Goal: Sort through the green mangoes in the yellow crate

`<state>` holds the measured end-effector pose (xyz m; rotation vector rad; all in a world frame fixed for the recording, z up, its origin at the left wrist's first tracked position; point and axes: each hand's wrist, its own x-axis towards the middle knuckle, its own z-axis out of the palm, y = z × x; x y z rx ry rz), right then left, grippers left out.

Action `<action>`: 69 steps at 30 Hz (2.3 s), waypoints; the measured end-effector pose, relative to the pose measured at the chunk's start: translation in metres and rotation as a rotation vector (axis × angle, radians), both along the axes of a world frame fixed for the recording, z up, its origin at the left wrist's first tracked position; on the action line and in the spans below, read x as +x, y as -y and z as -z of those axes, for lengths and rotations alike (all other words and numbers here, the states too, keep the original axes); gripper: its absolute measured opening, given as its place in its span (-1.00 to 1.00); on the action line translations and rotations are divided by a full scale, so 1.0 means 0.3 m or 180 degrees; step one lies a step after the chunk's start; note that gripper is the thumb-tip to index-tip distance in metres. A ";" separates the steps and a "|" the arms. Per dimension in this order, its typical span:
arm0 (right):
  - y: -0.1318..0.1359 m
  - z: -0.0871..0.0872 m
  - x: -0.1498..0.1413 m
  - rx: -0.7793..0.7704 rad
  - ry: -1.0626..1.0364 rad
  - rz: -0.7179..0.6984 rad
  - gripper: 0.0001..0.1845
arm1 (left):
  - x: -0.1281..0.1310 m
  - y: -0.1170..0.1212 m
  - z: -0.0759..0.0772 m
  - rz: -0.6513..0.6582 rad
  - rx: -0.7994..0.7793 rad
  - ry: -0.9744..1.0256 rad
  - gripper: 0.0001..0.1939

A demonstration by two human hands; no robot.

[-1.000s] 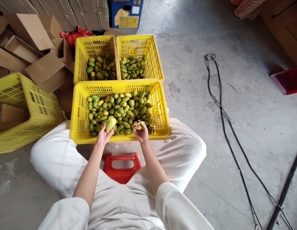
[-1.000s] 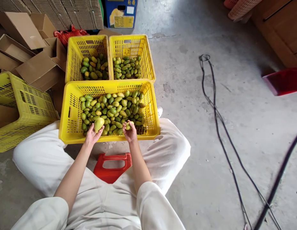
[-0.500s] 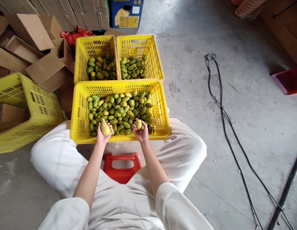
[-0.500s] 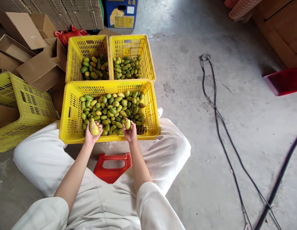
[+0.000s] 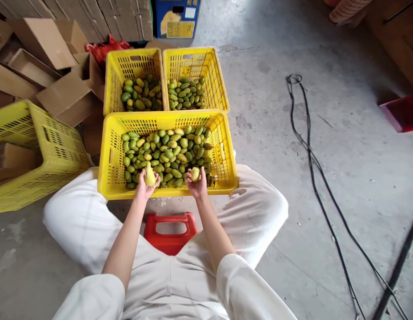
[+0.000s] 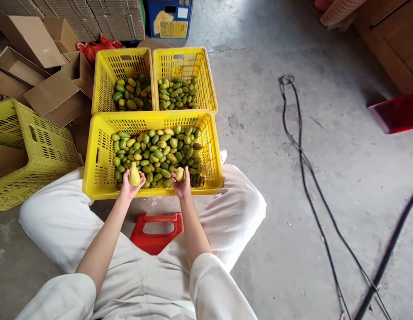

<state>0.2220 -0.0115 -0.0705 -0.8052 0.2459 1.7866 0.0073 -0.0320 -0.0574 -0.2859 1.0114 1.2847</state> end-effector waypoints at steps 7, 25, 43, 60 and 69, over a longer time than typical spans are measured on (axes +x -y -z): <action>0.000 0.022 0.000 0.0059 0.0065 -0.0160 -0.72 | -0.012 0.000 -0.010 0.0009 0.0132 0.0337 -0.59; 0.000 0.048 -0.005 0.0116 0.0202 -0.0195 -0.78 | -0.009 0.006 0.007 -0.0071 0.0382 0.0317 -0.61; -0.012 0.044 0.008 -0.0105 0.0174 0.0028 -0.82 | 0.003 -0.002 -0.024 -0.0168 0.0041 0.0156 -0.59; -0.010 0.028 0.011 -0.0004 0.0330 -0.0069 -0.59 | -0.002 0.016 -0.001 0.0679 0.0237 -0.0343 -0.71; 0.006 0.021 -0.005 0.0295 0.0470 -0.0164 -0.69 | 0.004 0.028 0.014 -0.0032 0.0156 -0.0280 -0.79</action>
